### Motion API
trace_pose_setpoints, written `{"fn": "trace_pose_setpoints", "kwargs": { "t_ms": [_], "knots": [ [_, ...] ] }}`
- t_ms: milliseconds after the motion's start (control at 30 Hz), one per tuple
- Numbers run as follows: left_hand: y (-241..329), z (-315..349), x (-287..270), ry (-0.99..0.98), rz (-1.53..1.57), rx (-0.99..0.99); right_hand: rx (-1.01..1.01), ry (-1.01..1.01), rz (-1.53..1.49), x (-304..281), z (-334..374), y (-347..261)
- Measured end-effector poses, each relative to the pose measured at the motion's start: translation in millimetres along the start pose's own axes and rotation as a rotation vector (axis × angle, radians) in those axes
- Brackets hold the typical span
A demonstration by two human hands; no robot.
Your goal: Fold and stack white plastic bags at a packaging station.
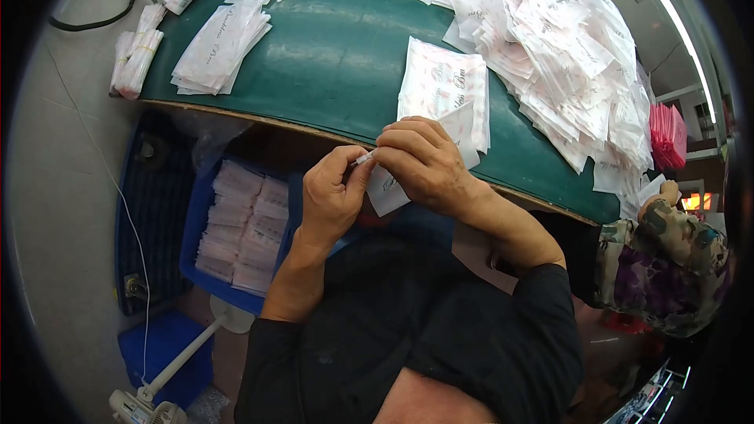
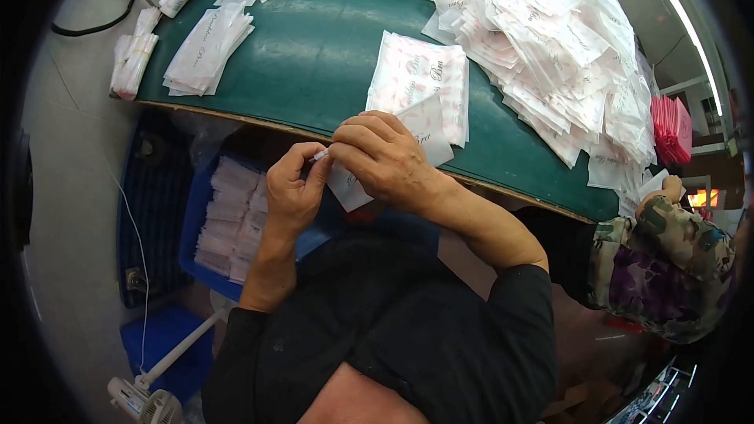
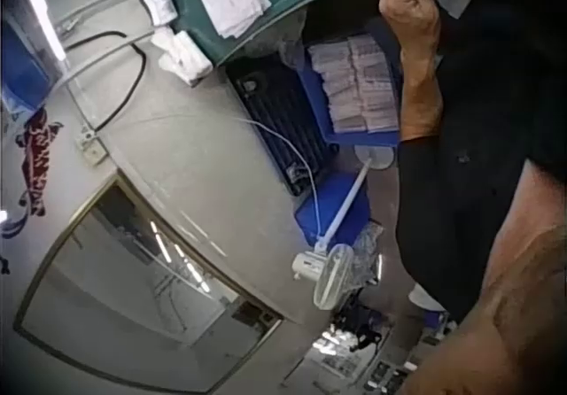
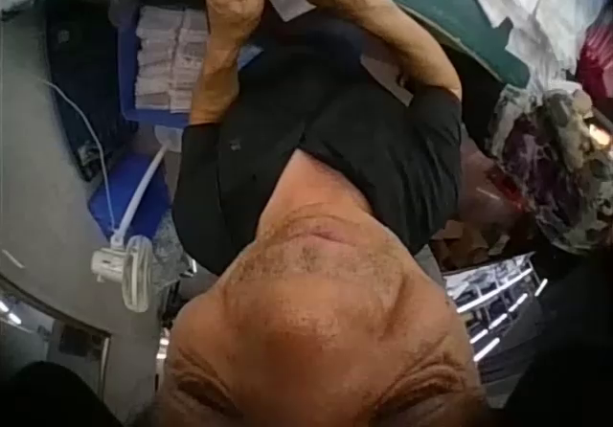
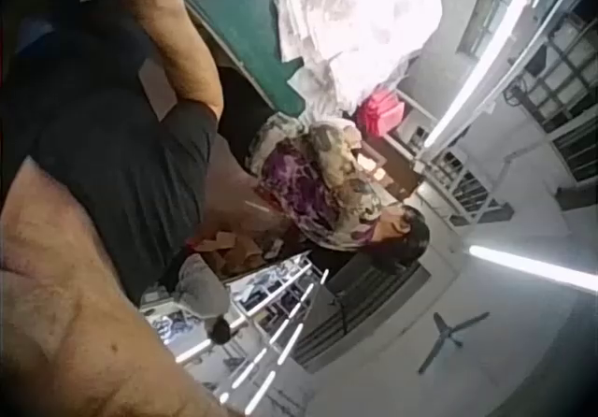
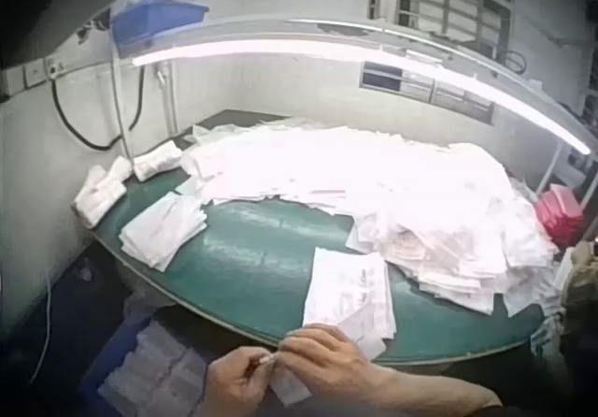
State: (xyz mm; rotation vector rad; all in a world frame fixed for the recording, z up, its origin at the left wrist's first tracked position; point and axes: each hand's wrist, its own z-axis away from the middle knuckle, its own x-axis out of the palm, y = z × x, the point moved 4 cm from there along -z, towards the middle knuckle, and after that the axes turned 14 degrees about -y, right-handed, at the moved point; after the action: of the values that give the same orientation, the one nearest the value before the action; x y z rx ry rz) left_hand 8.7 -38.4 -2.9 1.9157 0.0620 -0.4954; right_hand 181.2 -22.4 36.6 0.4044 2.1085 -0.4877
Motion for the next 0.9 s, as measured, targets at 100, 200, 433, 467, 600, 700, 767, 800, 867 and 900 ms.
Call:
{"fn": "trace_pose_setpoints", "kwargs": {
  "t_ms": [100, 200, 433, 467, 600, 700, 767, 800, 867, 900],
  "knots": [
    [-1.9, 4.5, -1.8, -0.008, -0.010, 0.001, 0.112, -0.056, -0.167, 8.7, -2.4, -0.2],
    [2.0, 8.9, -11.4, -0.009, -0.037, 0.034, 0.111, -0.282, -0.025, 15.1, -4.0, 0.4],
    [0.1, 23.2, -44.7, 0.008, -0.122, 0.035, 0.211, -0.323, 0.377, -36.5, 17.9, -1.5],
    [1.5, 18.3, -45.2, 0.006, -0.123, 0.035, 0.170, -0.326, 0.340, -35.8, 11.9, -13.6],
    [32.6, -2.3, -32.1, -0.160, -0.291, 0.376, 0.148, -0.339, 0.020, -17.6, 0.7, -26.7],
    [43.0, -9.4, -28.6, -0.283, -0.340, 0.455, 0.143, -0.458, -0.421, -2.1, 5.3, -9.2],
    [34.1, -11.8, -36.4, -0.388, -0.073, 0.166, 0.288, -0.712, -0.690, 4.9, 12.0, -3.3],
    [19.0, -12.0, -47.9, -0.371, 0.251, 0.059, 0.287, -0.704, -0.680, 1.8, 12.1, 0.6],
    [2.3, -3.2, -59.3, -0.265, 0.839, 0.098, 0.514, -0.530, -1.078, -1.1, 14.8, 10.3],
    [-5.1, 10.5, -53.4, -0.297, 0.943, 0.014, 0.534, -0.419, -1.283, 9.8, 21.4, 14.6]
  ]
}}
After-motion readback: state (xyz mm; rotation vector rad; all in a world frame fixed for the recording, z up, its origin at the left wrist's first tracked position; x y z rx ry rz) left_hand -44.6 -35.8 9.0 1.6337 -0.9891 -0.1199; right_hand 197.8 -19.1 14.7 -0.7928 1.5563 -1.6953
